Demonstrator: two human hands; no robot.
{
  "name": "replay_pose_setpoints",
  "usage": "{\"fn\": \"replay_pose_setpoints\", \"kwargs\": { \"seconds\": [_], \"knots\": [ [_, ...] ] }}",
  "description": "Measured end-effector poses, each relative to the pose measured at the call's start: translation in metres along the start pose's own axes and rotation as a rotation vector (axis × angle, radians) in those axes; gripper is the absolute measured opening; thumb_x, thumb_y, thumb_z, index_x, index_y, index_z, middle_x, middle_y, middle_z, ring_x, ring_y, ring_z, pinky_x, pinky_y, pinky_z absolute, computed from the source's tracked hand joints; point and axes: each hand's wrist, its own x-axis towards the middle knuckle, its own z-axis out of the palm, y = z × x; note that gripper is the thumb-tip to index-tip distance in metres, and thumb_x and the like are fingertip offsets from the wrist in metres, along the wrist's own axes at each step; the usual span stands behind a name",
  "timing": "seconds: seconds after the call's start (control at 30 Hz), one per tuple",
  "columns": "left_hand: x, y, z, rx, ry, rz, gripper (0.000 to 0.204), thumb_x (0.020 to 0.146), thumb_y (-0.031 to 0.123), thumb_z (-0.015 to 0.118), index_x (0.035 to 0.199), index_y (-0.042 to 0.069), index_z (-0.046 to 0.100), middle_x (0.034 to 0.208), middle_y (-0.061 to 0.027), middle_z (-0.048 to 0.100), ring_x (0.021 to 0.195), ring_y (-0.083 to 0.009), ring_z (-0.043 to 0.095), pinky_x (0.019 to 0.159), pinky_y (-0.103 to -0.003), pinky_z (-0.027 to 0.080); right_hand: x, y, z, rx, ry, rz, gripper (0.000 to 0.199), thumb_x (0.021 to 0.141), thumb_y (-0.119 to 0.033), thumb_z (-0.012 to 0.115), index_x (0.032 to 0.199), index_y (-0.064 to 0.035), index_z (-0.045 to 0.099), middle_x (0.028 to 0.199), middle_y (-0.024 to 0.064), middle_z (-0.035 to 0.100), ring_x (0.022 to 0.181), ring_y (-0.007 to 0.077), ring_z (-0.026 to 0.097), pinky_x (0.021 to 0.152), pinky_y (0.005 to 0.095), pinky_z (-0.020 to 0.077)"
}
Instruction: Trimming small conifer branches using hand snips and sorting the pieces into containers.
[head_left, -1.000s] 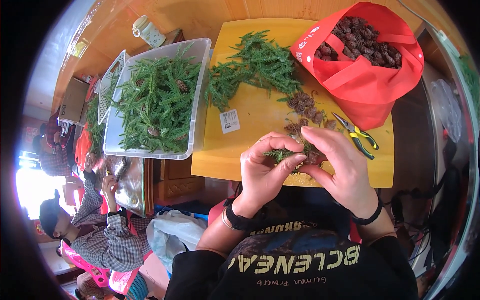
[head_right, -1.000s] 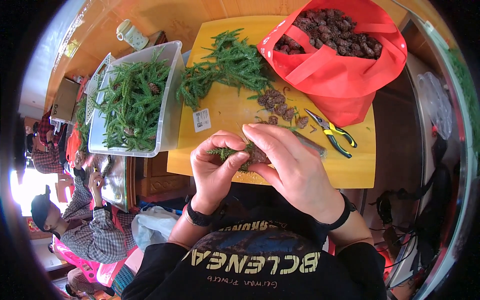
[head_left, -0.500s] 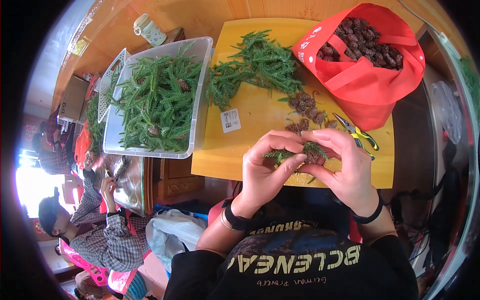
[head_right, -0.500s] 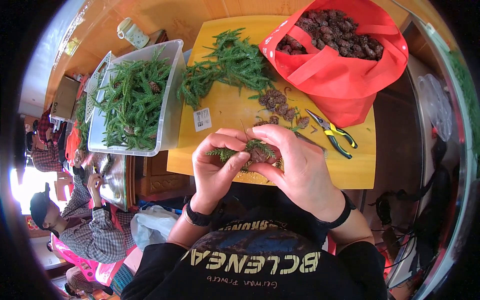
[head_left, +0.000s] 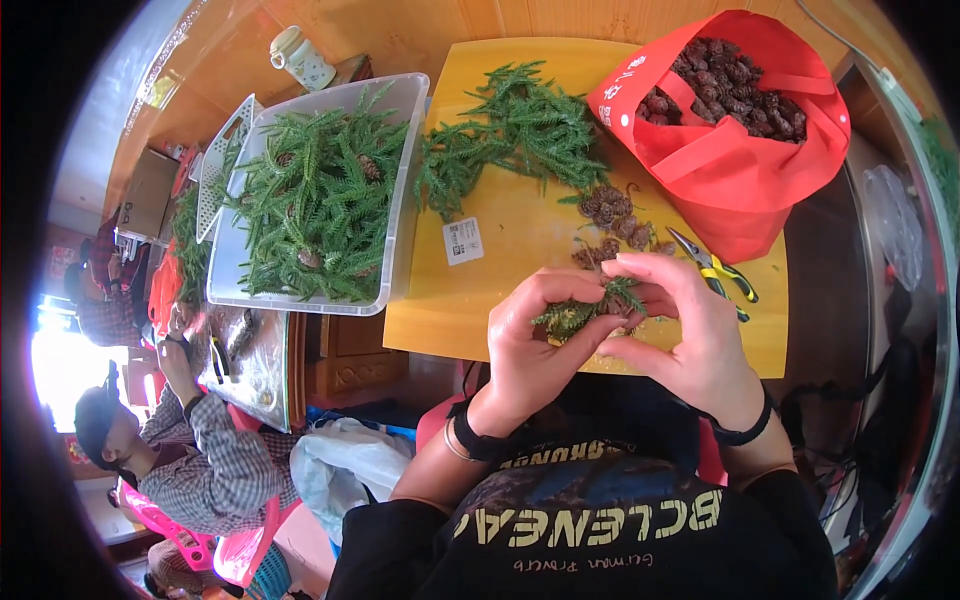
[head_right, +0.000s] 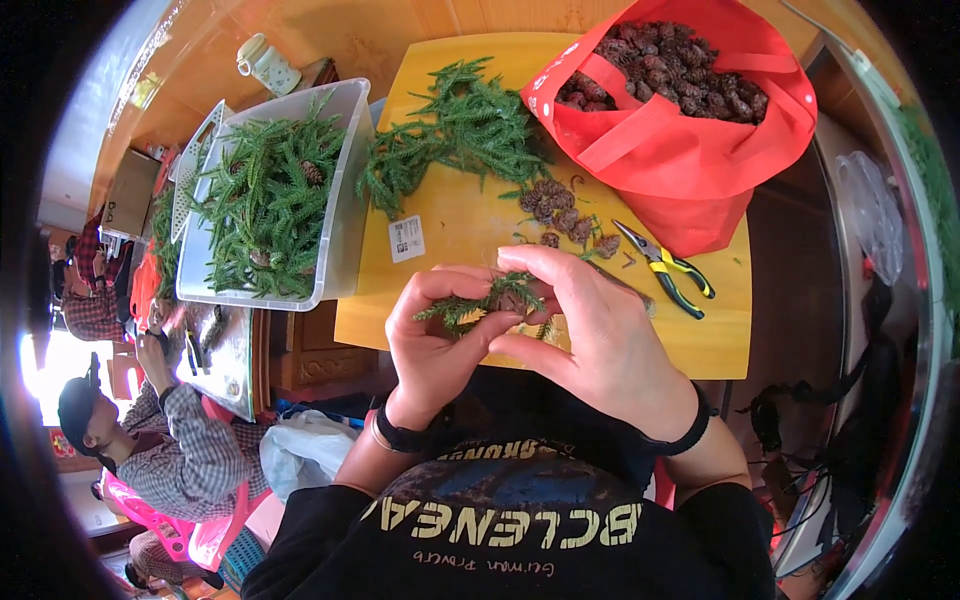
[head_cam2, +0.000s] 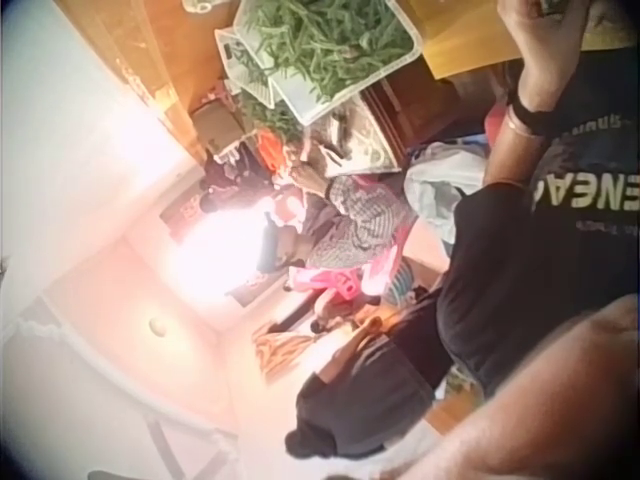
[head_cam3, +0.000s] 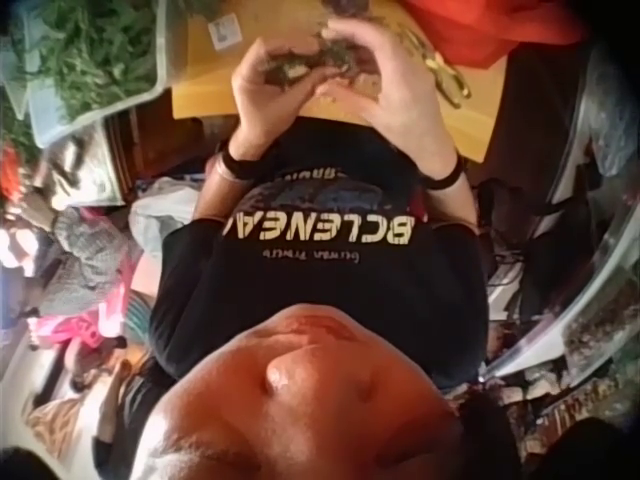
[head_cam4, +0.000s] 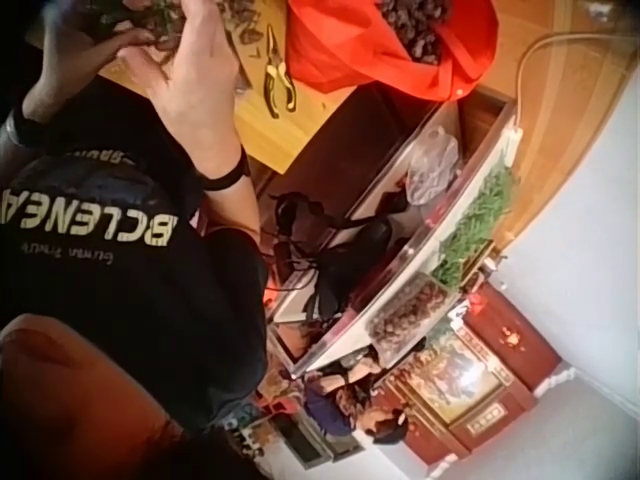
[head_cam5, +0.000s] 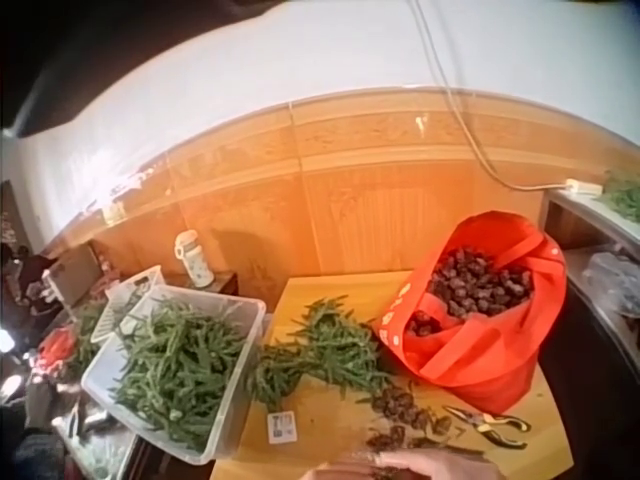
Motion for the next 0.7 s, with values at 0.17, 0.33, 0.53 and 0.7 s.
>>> {"fn": "replay_pose_setpoints", "kwargs": {
  "seconds": [0.17, 0.33, 0.53, 0.7],
  "knots": [
    [0.000, 0.002, -0.006, 0.125, -0.080, 0.148, 0.034, 0.067, -0.011, 0.073, 0.092, 0.001, 0.054, 0.096, -0.0139, 0.061, 0.089, -0.0206, 0.061, 0.076, -0.030, 0.050, 0.002, 0.000, -0.006, 0.040, -0.031, 0.004, 0.046, 0.077, 0.001, 0.067, 0.118, -0.0005, 0.047, 0.108, 0.0121, 0.061, 0.093, 0.0199, 0.063, 0.075, 0.0274, 0.0521],
    [0.003, 0.006, -0.006, 0.167, -0.083, 0.176, 0.033, 0.066, -0.008, 0.075, 0.090, 0.002, 0.055, 0.092, -0.0144, 0.063, 0.083, -0.0221, 0.063, 0.072, -0.029, 0.051, 0.007, -0.007, -0.016, -0.100, -0.051, -0.013, 0.033, 0.075, 0.000, 0.067, 0.106, -0.0018, 0.057, 0.099, 0.0104, 0.064, 0.076, 0.0185, 0.061, 0.065, 0.0277, 0.0487],
    [0.004, 0.011, -0.006, 0.180, -0.120, 0.213, 0.028, 0.065, -0.004, 0.077, 0.084, 0.004, 0.058, 0.090, -0.0139, 0.066, 0.080, -0.0213, 0.065, 0.068, -0.028, 0.051, 0.021, -0.009, -0.028, -0.371, -0.092, -0.204, 0.029, 0.069, -0.013, 0.072, 0.095, -0.0034, 0.064, 0.093, 0.0073, 0.063, 0.074, 0.0239, 0.053, 0.071, 0.0330, 0.0434],
    [0.006, 0.014, -0.009, 0.155, -0.176, 0.210, 0.027, 0.065, -0.003, 0.078, 0.083, 0.005, 0.060, 0.088, -0.0123, 0.067, 0.080, -0.0200, 0.066, 0.066, -0.027, 0.052, 0.029, 0.006, -0.032, -0.177, -0.189, -0.227, 0.032, 0.069, -0.020, 0.073, 0.095, -0.0029, 0.064, 0.091, 0.0073, 0.063, 0.088, 0.0267, 0.052, 0.079, 0.0348, 0.0411]
  ]
}}
